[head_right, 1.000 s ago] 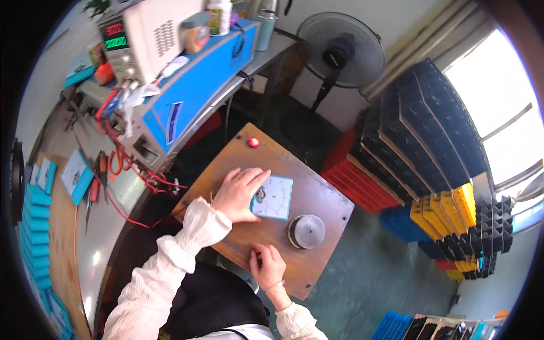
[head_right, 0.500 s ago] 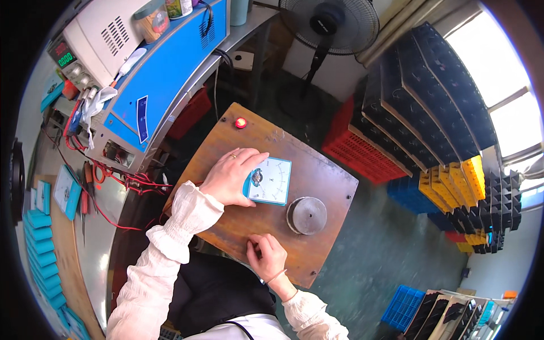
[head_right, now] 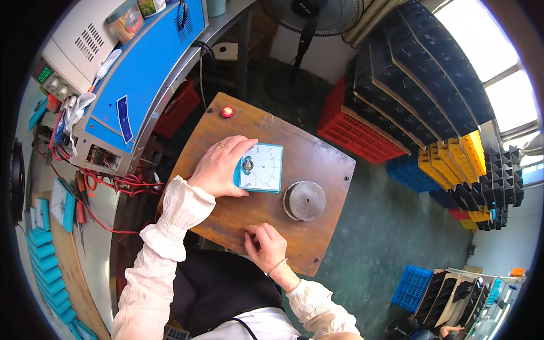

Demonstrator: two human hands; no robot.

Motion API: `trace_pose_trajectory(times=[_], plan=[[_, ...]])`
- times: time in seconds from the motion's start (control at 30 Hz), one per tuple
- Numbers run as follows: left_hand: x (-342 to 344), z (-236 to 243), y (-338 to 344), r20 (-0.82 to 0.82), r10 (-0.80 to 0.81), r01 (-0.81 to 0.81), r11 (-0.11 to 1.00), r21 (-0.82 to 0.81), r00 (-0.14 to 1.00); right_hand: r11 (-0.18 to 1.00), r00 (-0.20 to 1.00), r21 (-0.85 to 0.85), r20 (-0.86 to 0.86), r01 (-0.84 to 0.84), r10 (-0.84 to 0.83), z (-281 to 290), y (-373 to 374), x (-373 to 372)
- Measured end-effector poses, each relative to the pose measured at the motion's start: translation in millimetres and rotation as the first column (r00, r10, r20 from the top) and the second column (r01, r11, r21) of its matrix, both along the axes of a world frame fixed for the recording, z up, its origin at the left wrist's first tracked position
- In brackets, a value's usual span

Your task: The recorder tests a series of analog voltmeters by placing them on a testing jig and connecting them to power supply probes.

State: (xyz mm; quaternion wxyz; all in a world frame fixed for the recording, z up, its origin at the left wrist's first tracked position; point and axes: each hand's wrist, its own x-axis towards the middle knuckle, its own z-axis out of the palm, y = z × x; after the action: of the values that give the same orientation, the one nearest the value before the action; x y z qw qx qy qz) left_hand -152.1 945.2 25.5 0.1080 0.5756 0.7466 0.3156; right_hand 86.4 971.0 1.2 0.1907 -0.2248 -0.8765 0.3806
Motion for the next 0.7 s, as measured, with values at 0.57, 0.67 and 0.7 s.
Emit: trace_pose_trajectory(times=[0.57, 0.67, 0.7], plan=[[-5, 38, -92, -0.143, 0.432, -0.412, 0.899, 0.147, 0.890, 0.950, 0.946, -0.041, -0.108, -0.311, 0.305, 19, -6, -53], [80, 34, -177, 0.005, 0.562, -0.559, 0.822, 0.112, 0.827, 0.745, 0.897, -0.513, -0.345, -0.427, 0.276, 10, -91, -25], [107, 31, -204, 0.212, 0.587, -0.623, 0.753, 0.212, 0.782, 0.680, 0.970, -0.708, -0.240, -0.192, 0.025, 7, -125, -18]])
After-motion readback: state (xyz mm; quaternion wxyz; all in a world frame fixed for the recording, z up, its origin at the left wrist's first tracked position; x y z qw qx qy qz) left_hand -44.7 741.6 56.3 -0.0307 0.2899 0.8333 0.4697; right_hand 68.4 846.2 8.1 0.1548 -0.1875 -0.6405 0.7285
